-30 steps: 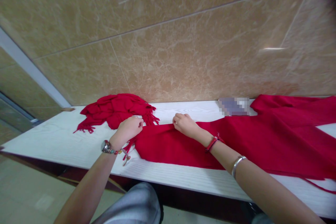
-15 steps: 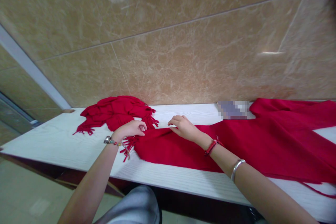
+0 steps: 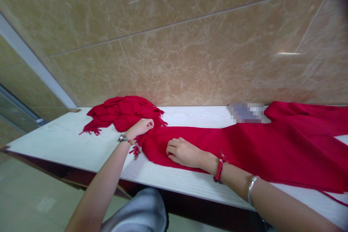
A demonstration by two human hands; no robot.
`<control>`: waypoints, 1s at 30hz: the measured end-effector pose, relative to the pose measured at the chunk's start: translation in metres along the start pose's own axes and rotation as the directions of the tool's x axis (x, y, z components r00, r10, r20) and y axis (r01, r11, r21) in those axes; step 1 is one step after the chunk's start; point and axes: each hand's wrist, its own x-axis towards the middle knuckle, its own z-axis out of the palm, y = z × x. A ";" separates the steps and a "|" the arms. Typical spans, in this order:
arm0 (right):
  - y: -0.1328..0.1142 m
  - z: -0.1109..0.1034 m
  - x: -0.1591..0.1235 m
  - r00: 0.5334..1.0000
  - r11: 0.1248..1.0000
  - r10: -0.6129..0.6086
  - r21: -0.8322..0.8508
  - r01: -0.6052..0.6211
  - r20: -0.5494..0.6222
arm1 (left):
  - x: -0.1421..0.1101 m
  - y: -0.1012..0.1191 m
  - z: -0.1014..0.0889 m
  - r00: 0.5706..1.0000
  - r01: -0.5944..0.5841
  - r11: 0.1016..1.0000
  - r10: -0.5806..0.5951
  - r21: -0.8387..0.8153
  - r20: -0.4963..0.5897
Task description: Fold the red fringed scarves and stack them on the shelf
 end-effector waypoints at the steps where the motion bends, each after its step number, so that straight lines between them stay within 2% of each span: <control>1: -0.003 -0.002 0.000 1.000 1.000 -0.009 0.022 0.009 -0.003 | 0.002 -0.001 0.002 1.000 -0.005 1.000 0.005 -0.011 -0.009; 5: -0.018 -0.007 0.002 1.000 0.997 -0.002 0.077 0.003 -0.001 | 0.005 -0.007 0.007 1.000 -0.027 0.995 0.026 -0.098 -0.005; 10: -0.024 -0.005 0.008 0.992 0.998 0.055 -0.030 -0.052 0.114 | -0.004 -0.017 0.002 0.994 -0.037 0.969 0.060 -0.243 0.086; 13: -0.024 -0.007 0.009 0.992 0.995 0.097 0.025 -0.099 0.076 | -0.013 -0.019 -0.004 0.990 -0.021 0.955 0.061 -0.295 0.125; 16: -0.035 -0.012 0.011 0.997 0.992 0.075 0.103 -0.079 0.035 | -0.019 -0.016 -0.008 0.986 -0.020 0.927 0.079 -0.374 0.144; 19: -0.055 -0.014 0.022 0.996 0.996 0.082 0.021 -0.083 0.023 | -0.019 -0.010 -0.008 0.991 -0.048 0.902 0.098 -0.430 0.096; 22: -0.070 -0.008 0.037 0.989 0.986 0.135 -0.110 -0.128 0.055 | -0.014 -0.008 -0.004 0.995 -0.079 0.924 0.093 -0.374 0.020; 26: -0.062 0.006 0.050 0.980 0.980 0.166 -0.129 -0.151 0.112 | -0.009 -0.015 0.005 0.995 -0.091 0.938 0.096 -0.334 -0.003; 30: -0.037 0.009 0.048 0.952 0.946 0.299 0.110 -0.304 0.060 | -0.008 -0.023 0.013 0.995 -0.095 0.938 0.095 -0.333 -0.014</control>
